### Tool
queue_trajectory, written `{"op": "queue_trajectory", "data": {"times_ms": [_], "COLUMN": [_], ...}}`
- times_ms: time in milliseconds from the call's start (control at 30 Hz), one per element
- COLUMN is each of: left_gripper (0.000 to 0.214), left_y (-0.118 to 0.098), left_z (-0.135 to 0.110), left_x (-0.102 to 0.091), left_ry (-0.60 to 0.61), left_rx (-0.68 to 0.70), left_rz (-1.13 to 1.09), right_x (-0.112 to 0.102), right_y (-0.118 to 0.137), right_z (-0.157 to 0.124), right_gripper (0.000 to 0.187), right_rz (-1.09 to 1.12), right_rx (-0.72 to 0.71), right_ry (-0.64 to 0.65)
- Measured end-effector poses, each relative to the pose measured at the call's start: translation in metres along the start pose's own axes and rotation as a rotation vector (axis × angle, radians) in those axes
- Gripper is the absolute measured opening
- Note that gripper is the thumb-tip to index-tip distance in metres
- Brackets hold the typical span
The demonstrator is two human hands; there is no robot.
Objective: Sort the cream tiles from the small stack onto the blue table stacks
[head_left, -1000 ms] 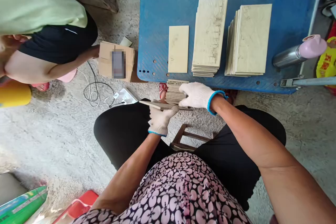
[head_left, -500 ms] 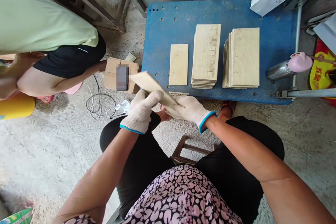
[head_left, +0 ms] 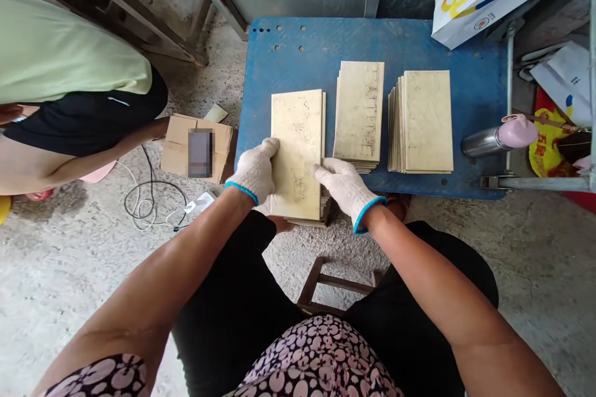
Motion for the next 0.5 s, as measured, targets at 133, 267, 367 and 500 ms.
{"op": "queue_trajectory", "data": {"times_ms": [133, 267, 367, 500], "left_gripper": [0.026, 0.032, 0.037, 0.044], "left_y": [-0.011, -0.01, -0.004, 0.007], "left_z": [0.047, 0.095, 0.121, 0.145], "left_x": [0.009, 0.026, 0.042, 0.057], "left_ry": [-0.058, -0.087, -0.078, -0.068], "left_rx": [0.045, 0.093, 0.129, 0.113], "left_rz": [0.13, 0.242, 0.321, 0.39], "right_x": [-0.009, 0.001, 0.006, 0.002], "right_y": [0.001, 0.004, 0.004, 0.001], "right_z": [-0.005, -0.01, -0.013, -0.015], "right_gripper": [0.025, 0.024, 0.026, 0.03], "right_rz": [-0.318, -0.427, -0.47, -0.488], "right_rx": [0.124, 0.104, 0.094, 0.143], "right_ry": [-0.094, 0.04, 0.105, 0.122]}}
Point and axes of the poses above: each hand's wrist, its own z-axis towards the middle knuckle, its own x-axis out of the palm, y = z × x, the point moved 7 cm from there along z, towards the middle knuckle, and after that the axes turned 8 degrees about -z, right-handed, at the moved point
